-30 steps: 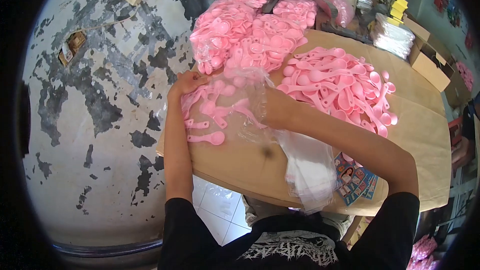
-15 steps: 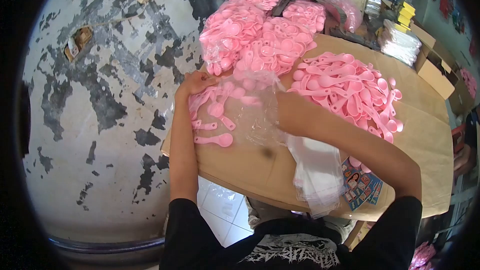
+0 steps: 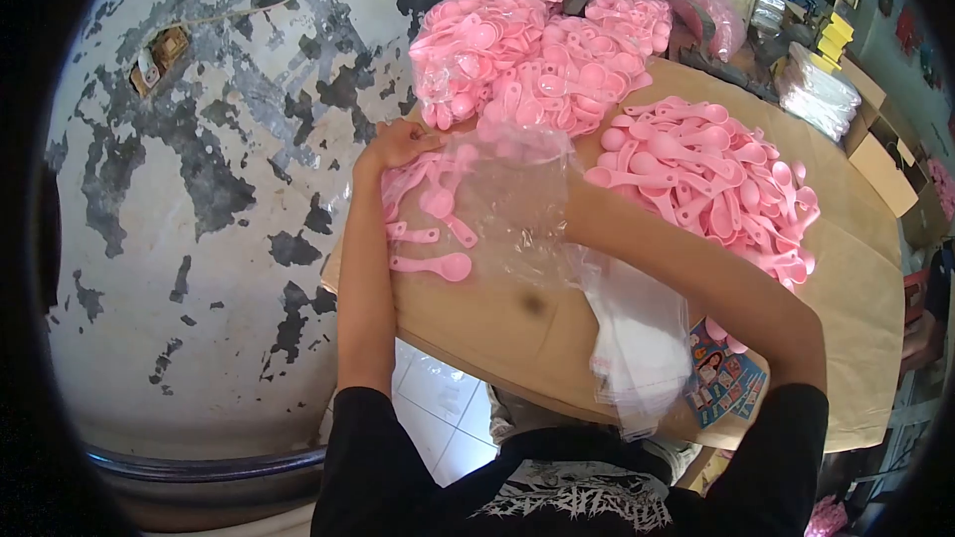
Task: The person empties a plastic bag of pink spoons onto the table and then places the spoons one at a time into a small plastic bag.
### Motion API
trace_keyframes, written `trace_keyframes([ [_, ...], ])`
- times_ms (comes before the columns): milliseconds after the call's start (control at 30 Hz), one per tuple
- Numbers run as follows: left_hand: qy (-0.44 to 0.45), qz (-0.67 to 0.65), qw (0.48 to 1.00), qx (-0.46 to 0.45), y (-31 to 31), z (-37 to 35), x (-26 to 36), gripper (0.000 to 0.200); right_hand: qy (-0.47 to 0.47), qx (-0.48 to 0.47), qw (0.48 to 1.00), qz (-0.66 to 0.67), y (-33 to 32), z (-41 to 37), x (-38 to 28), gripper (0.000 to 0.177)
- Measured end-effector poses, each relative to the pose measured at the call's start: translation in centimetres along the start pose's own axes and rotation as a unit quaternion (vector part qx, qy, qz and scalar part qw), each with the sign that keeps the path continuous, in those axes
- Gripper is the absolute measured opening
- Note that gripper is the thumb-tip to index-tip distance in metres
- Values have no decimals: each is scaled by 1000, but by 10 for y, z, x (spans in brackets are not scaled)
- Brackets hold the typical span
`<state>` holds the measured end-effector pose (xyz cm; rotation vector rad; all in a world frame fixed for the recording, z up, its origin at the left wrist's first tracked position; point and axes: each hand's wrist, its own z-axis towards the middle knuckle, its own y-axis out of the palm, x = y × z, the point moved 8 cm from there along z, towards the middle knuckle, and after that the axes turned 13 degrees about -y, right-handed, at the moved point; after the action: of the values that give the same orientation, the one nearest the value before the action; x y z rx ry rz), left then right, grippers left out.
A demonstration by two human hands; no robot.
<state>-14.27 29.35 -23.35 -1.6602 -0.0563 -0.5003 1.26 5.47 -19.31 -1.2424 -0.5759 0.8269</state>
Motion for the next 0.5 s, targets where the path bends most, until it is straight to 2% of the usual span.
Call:
trace_keyframes([
  [67, 9, -2, 1000, -3, -1, 0, 0, 48, -146, 158, 970, -114, 9, 37, -7, 38],
  [167, 10, 16, 1000, -2, -5, 0, 4, 46, -129, 58, 981, -135, 9, 68, -9, 34],
  [267, 5, 11, 1000, -13, -5, -5, 3, 46, -104, 24, 984, -144, -7, 64, -5, 31],
  [467, -2, 16, 1000, -13, -2, -3, 6, 44, -151, 127, 968, -158, -11, 29, -9, 42],
  [500, 0, 19, 1000, -16, 0, -3, 9, 44, -145, 83, 976, -137, -4, 30, -5, 45],
])
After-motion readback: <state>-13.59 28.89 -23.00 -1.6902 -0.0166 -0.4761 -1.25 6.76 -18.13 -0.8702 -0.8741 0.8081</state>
